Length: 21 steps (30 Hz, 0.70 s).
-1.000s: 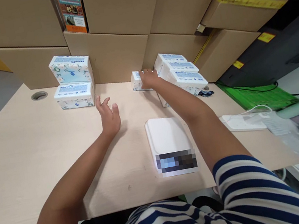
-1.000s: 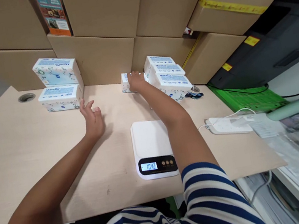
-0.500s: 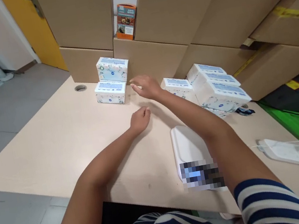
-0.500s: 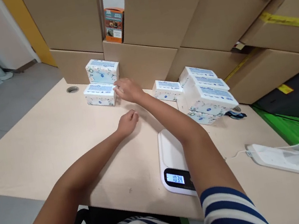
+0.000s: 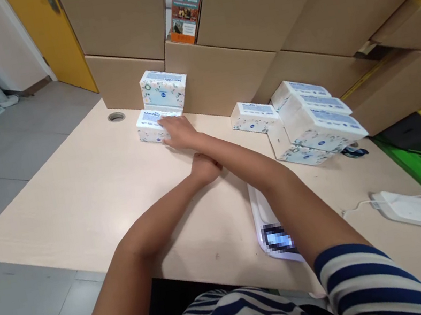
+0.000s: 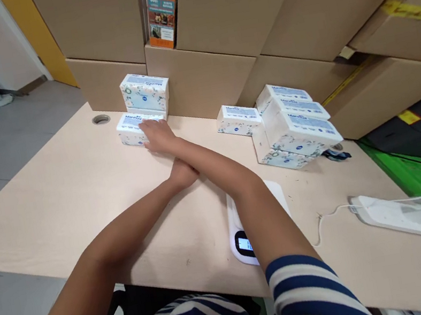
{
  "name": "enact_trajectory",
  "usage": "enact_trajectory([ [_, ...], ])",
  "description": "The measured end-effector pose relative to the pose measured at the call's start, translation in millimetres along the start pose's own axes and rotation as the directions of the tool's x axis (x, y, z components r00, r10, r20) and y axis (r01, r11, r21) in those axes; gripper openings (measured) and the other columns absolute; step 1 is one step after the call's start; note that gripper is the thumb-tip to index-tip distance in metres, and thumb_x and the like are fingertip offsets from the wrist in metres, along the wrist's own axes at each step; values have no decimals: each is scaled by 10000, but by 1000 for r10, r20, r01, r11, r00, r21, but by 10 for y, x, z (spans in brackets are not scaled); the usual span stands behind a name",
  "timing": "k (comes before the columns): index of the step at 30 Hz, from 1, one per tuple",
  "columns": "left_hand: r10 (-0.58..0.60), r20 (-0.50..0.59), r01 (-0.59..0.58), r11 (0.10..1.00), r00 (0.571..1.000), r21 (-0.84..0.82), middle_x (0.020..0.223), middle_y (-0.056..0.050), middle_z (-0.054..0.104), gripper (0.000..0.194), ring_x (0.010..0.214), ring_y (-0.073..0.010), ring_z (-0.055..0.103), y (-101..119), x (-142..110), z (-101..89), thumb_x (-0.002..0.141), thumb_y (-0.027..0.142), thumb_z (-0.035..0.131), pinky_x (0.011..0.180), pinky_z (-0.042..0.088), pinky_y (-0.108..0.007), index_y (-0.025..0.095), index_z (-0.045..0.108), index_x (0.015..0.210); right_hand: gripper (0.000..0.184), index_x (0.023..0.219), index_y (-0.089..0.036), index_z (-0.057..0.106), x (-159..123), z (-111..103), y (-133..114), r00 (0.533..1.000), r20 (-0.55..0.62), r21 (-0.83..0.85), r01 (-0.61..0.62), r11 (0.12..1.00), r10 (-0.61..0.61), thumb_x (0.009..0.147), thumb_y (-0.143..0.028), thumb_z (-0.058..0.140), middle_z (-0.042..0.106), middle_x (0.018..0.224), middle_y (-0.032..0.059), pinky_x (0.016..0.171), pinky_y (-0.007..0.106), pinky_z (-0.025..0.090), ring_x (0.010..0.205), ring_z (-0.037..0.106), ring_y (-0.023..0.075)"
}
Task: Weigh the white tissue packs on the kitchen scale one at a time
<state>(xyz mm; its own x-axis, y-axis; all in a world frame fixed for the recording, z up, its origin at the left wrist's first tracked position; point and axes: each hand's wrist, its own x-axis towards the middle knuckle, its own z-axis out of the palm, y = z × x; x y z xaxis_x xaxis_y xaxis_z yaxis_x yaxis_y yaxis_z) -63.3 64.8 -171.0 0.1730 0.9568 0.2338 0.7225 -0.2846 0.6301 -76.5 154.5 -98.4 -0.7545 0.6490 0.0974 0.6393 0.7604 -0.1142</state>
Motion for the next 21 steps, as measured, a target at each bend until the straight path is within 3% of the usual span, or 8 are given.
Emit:
enact_trajectory([
  [3, 47, 47, -50, 997, 998, 55, 1322, -207, 844, 310, 1340, -444, 749, 111, -73, 54, 1043, 229, 608, 1209, 553, -610, 123, 818, 1244, 693, 1671, -174, 561, -175, -104, -25, 997, 29, 15, 73, 997, -73, 1014, -367, 669, 530, 1799, 190, 1369, 641, 356, 1642, 508, 415],
  [5, 96, 93, -102, 993, 991, 67, 1291, -173, 856, 291, 1272, -407, 783, 183, -123, 84, 1039, 255, 631, 1200, 567, -575, 149, 823, 1231, 712, 1661, -223, 581, -236, -179, -31, 992, 51, 43, 114, 993, -116, 1000, -457, 701, 568, 1762, 165, 1373, 651, 351, 1634, 505, 419],
  [9, 120, 145, -132, 988, 982, 81, 1145, -95, 883, 244, 1086, -312, 834, 221, -150, 67, 1053, 248, 604, 1078, 636, -441, 201, 832, 1126, 1135, 1803, -206, 345, -233, -228, -50, 988, 148, 74, 22, 997, -33, 842, -497, 874, 412, 1844, 221, 1407, 733, 263, 1711, 350, 498],
  [11, 112, 155, -128, 987, 982, 97, 1164, -103, 882, 281, 1105, -313, 833, 205, -131, 30, 1070, 225, 556, 1057, 644, -422, 192, 827, 1138, 1166, 1806, -168, 309, -280, -268, -52, 986, 168, 51, 2, 999, -11, 819, -404, 884, 456, 1797, 250, 1363, 709, 363, 1642, 435, 506],
  [13, 122, 185, -143, 984, 975, 106, 1183, -125, 879, 289, 1136, -331, 827, 192, -100, 0, 1068, 213, 546, 1082, 637, -437, 174, 824, 1137, 1105, 1766, -144, 366, -450, -405, 2, 990, 124, 16, 60, 998, -61, 806, -338, 879, 513, 1736, 245, 1307, 665, 450, 1582, 490, 497],
  [16, 145, 227, -171, 980, 963, 98, 1235, -165, 864, 315, 1205, -354, 810, 177, -49, -1, 1075, 225, 521, 1147, 609, -472, 150, 819, 1139, 1066, 1723, -174, 418, -1006, -812, 238, 993, -13, -7, 120, 993, -120, 809, -426, 905, 520, 1711, 197, 1346, 673, 426, 1592, 451, 492],
  [19, 124, 192, -139, 988, 974, 66, 1278, -145, 856, 345, 1268, -360, 786, 139, -20, 23, 1093, 281, 495, 1172, 597, -483, 182, 821, 1152, 1127, 1730, -276, 391, -1870, -1249, 588, 992, -128, 87, 29, 996, -18, 804, -667, 900, 508, 1725, 119, 1411, 680, 378, 1626, 421, 479],
  [21, 113, 140, -115, 993, 984, 12, 1283, -109, 857, 308, 1302, -359, 768, 113, -15, 28, 1079, 327, 537, 1186, 589, -483, 224, 821, 1142, 1204, 1737, -313, 353, -2506, -1390, 815, 989, -135, 182, -29, 983, 54, 763, -755, 904, 462, 1769, 105, 1414, 685, 380, 1660, 403, 481],
])
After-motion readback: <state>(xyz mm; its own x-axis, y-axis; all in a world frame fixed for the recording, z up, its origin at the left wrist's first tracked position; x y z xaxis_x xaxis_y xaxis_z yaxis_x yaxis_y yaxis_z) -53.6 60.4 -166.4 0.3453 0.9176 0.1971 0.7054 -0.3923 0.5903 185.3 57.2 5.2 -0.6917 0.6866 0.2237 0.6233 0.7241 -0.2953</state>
